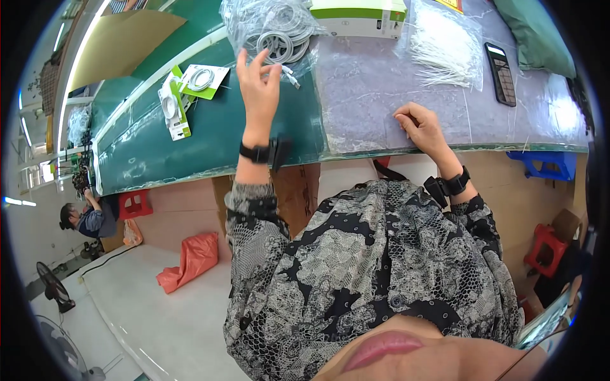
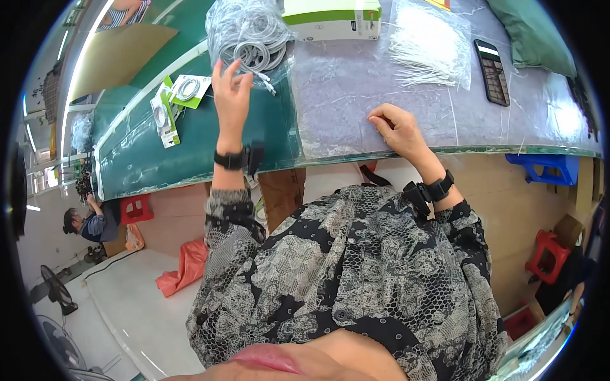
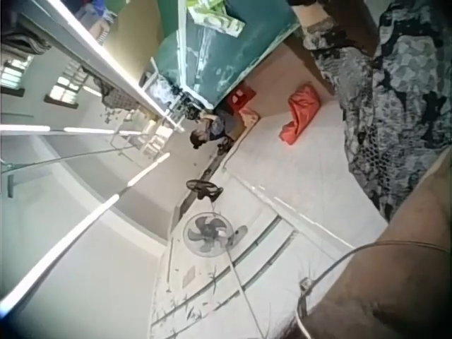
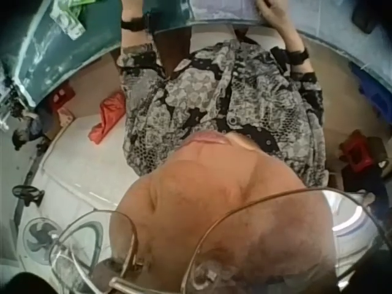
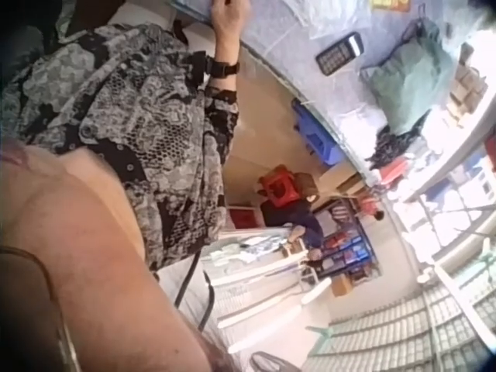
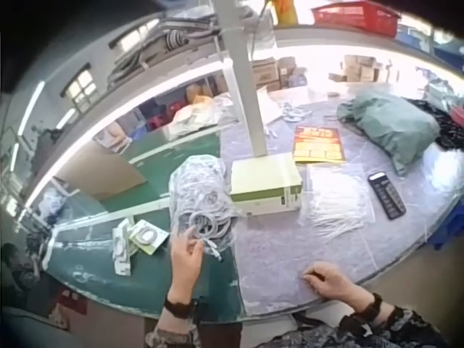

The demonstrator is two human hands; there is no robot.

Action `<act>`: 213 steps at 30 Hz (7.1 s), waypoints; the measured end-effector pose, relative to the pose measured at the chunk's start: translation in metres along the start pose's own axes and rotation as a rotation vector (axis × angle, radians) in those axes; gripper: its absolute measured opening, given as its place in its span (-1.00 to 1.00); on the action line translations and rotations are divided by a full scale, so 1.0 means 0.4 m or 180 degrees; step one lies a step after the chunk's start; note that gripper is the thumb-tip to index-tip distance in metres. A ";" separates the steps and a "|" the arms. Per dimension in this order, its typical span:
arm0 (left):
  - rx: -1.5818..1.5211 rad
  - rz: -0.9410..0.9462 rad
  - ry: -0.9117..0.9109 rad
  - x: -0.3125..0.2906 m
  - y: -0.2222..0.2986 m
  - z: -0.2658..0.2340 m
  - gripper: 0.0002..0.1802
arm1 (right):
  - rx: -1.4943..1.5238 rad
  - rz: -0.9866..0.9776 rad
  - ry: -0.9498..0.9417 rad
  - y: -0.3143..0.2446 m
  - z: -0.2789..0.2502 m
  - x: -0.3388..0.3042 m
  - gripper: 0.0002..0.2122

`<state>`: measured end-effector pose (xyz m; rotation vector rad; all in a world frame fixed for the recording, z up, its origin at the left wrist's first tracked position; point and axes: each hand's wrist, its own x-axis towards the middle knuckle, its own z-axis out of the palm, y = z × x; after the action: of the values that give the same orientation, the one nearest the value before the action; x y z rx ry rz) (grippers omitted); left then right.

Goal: The person picks up a coiled cable and places it onto a cardboard backing, then threads a plastic tie through the card and around the cable. They pull the tie tight by hand before setting the packaged cable aside to repeat the process.

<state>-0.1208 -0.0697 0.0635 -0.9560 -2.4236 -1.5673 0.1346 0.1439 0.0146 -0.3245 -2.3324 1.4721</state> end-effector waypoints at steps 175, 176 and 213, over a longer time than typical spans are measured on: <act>-0.5348 -0.1941 -0.1892 -0.282 0.139 0.318 -0.71 | 0.3183 0.1701 0.0349 -0.049 -0.034 0.009 -0.71; -0.5262 -0.2061 -0.1827 -0.283 0.139 0.321 -0.71 | 0.3184 0.1701 0.0347 -0.050 -0.034 0.007 -0.71; -0.3541 -0.2104 -0.1455 -0.222 0.227 0.331 -0.71 | 0.2608 0.0890 0.1031 -0.042 -0.036 0.025 -0.73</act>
<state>0.0322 0.0282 0.0378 -0.6127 -2.0838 -3.4409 0.1317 0.1524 0.0374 -0.6051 -1.3214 2.1588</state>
